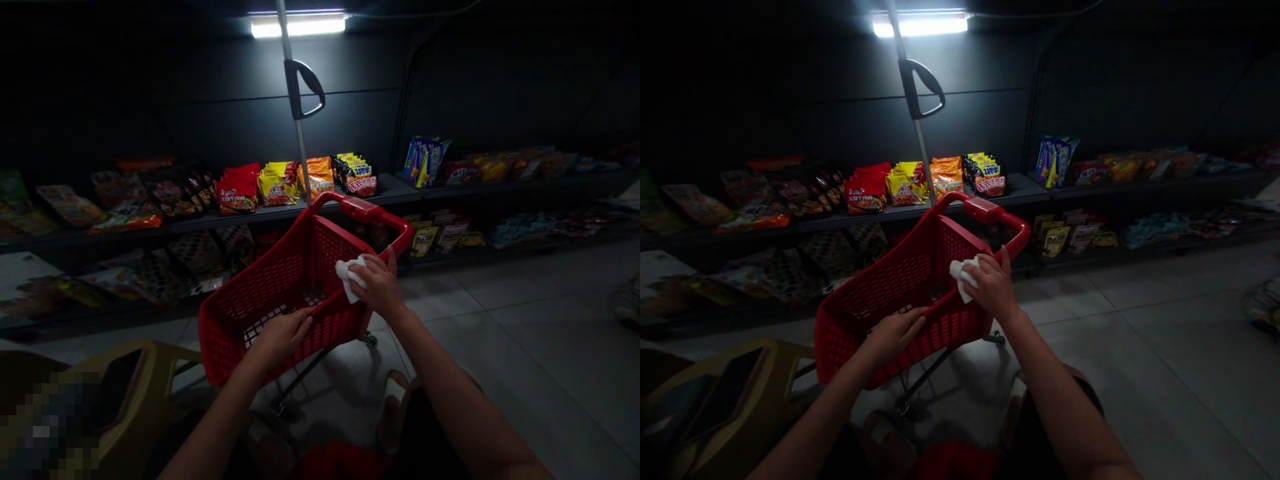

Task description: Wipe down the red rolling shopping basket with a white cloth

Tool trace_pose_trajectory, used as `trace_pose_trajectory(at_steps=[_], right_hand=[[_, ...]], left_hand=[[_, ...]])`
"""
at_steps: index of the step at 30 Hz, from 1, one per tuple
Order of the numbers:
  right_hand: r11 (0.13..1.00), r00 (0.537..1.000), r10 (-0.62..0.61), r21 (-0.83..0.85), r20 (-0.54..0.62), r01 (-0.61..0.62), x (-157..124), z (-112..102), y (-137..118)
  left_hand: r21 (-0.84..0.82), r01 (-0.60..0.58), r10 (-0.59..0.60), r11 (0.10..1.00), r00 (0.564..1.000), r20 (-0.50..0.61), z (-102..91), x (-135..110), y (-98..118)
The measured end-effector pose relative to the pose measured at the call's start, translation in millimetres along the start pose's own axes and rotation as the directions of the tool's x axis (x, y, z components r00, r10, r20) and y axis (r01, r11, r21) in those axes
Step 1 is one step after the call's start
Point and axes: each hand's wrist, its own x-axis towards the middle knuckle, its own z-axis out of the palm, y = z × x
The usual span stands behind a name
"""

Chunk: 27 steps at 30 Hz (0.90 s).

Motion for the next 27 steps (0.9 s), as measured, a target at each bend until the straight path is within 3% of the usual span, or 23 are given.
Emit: trace_pose_trajectory(at_steps=[2, 4, 9, 12, 17, 20, 22, 27], right_hand=[[0.996, 0.998, 0.05, -0.065, -0.042, -0.053, -4, -3, -4], [0.995, 0.999, 0.034, -0.095, 0.004, -0.034, -9, -1, -21], [0.978, 0.953, -0.171, -0.071, 0.248, 0.194, -13, -4, -57], [0.97, 0.952, -0.183, -0.109, 0.246, 0.215, -12, -27, -48], [0.978, 0.983, -0.095, -0.171, 0.156, 0.122, -19, -83, -13], [0.982, 0.99, -0.058, -0.172, 0.132, 0.08, -24, -97, -13], [0.985, 0.984, -0.076, -0.138, 0.163, 0.099, -25, -86, -30], [0.975, 0.931, -0.223, 0.091, 0.29, 0.205, -20, -22, -94]], left_hand=[[0.002, -0.019, 0.019, 1.0, 1.0, 0.005, -4.6, 0, -6], [-0.009, -0.022, 0.022, 1.0, 1.0, 0.003, -10.3, 2, -14], [-0.068, -0.025, 0.026, 0.997, 1.0, 0.003, -26.0, 1, -36], [-0.091, -0.054, 0.056, 0.994, 0.998, 0.022, -32.7, -5, -47], [-0.118, -0.066, 0.071, 0.991, 0.997, 0.034, -38.8, -16, -57], [-0.097, -0.076, 0.081, 0.992, 0.996, 0.046, -40.0, -17, -60], [-0.05, -0.082, 0.084, 0.995, 0.996, 0.027, -37.8, -13, -56], [0.024, -0.048, 0.051, 0.999, 0.988, -0.147, -19.4, 1, -17]])
